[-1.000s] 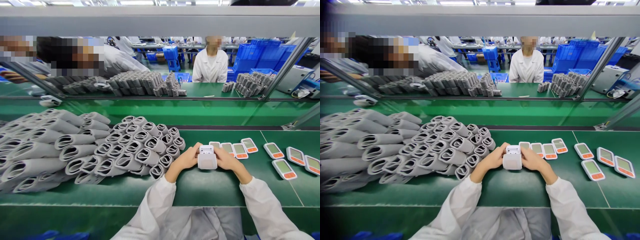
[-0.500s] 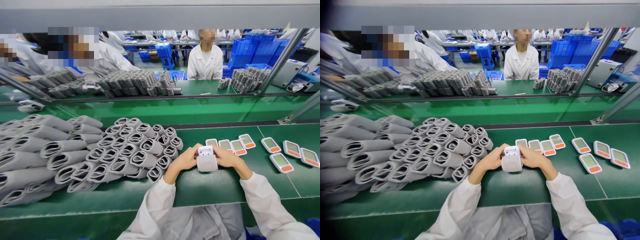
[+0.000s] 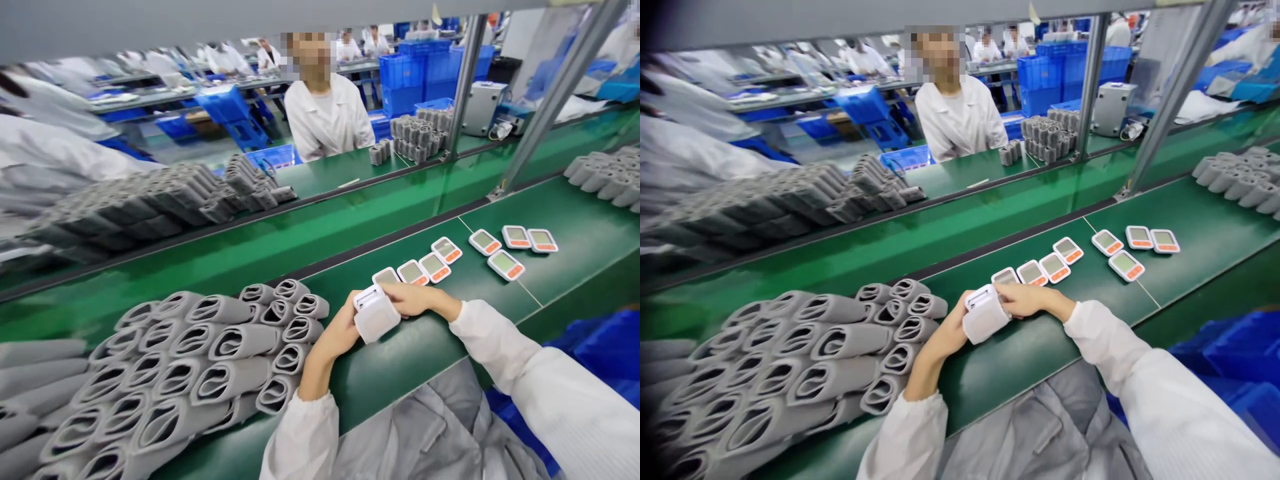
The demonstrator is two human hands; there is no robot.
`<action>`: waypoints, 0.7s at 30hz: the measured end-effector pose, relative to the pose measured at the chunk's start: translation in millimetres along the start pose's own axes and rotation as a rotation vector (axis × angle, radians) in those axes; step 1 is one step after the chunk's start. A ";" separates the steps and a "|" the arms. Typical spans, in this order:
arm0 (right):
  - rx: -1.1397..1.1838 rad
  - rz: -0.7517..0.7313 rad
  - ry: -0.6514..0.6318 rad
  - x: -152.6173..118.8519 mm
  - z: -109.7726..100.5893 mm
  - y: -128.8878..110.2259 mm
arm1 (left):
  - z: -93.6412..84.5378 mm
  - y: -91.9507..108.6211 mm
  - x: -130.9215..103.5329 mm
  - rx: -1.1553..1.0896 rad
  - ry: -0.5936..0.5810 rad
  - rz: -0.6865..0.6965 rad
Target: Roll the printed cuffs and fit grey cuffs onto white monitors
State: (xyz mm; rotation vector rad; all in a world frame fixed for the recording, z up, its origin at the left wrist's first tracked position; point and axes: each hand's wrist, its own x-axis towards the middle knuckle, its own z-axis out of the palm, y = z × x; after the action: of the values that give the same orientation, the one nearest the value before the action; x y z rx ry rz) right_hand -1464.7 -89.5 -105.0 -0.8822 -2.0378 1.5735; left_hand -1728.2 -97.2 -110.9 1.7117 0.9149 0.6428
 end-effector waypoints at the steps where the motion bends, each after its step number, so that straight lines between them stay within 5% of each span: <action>1: 0.026 0.003 -0.010 0.7 1.0 1.3 | 0.5 -1.4 -1.2 -0.033 -0.012 -0.012; 9: 0.222 0.009 -0.144 3.8 5.3 12.2 | 4.2 -9.8 -7.3 -0.185 -0.166 -0.135; 21: 0.221 0.043 0.003 -0.9 13.3 8.0 | 9.3 -7.8 -5.7 -0.167 -0.116 -0.125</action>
State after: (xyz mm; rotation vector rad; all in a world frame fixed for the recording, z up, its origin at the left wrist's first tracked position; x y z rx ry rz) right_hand -1471.2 -98.1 -116.3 -0.8484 -1.8097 1.7779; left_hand -1726.2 -105.6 -121.1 1.5144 0.8547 0.5161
